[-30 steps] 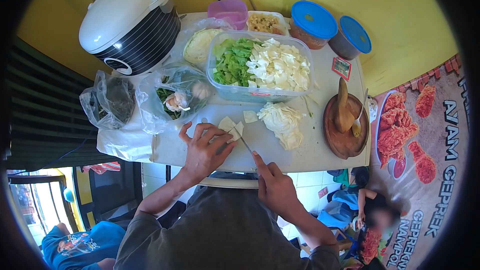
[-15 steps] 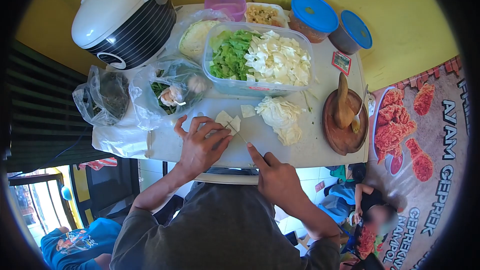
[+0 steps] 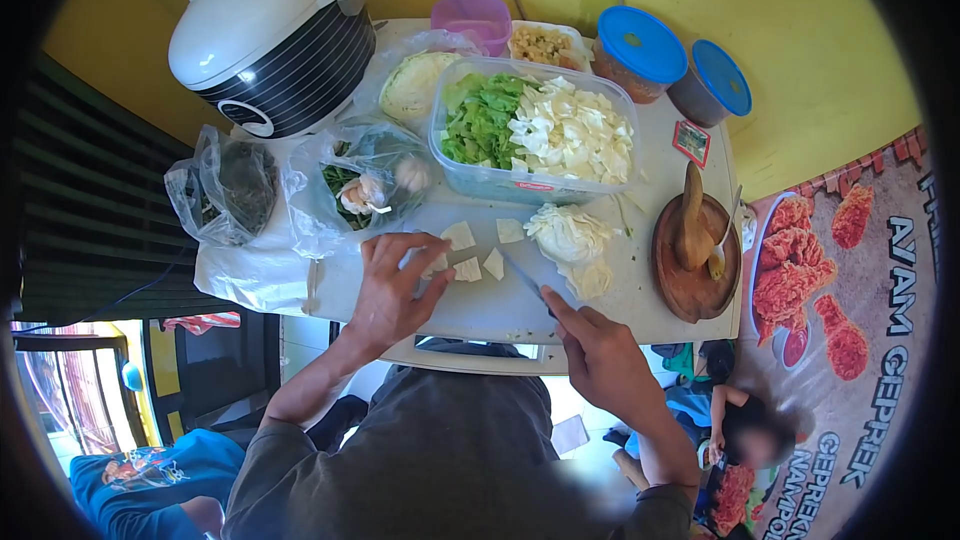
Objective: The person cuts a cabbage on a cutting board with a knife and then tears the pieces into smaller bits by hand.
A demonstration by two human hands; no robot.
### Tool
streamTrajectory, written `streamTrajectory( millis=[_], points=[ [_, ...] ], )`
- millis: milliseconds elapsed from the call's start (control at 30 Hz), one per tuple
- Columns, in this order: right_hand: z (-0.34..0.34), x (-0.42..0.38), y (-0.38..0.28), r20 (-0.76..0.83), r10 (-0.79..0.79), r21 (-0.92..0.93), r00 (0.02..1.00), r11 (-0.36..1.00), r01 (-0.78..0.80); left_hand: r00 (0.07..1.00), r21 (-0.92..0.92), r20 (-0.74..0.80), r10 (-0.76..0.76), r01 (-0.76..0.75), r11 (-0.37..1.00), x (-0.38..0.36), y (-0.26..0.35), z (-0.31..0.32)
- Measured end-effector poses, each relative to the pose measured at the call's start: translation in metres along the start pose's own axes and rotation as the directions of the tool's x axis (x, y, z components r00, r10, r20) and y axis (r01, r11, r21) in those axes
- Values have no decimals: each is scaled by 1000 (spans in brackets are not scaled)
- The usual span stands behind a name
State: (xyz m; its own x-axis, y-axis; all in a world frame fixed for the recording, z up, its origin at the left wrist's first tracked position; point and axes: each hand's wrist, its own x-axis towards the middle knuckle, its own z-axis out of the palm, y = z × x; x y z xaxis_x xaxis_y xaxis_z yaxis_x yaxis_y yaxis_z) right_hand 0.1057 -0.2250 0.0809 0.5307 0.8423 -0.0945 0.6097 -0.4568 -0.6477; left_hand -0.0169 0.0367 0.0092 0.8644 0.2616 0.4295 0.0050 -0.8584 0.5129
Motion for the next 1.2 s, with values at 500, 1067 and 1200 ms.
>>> streamTrajectory(
  millis=[500,1067,1200],
  points=[
    [23,17,8,-41,36,4,999,999,-36,995,103,8,-95,94,990,20,-3,16],
    [24,12,13,-83,56,47,995,998,-52,988,19,148,-41,38,999,41,5,32],
    [25,12,16,-99,55,48,994,998,-51,981,58,193,13,-25,998,40,3,36]
  ],
)
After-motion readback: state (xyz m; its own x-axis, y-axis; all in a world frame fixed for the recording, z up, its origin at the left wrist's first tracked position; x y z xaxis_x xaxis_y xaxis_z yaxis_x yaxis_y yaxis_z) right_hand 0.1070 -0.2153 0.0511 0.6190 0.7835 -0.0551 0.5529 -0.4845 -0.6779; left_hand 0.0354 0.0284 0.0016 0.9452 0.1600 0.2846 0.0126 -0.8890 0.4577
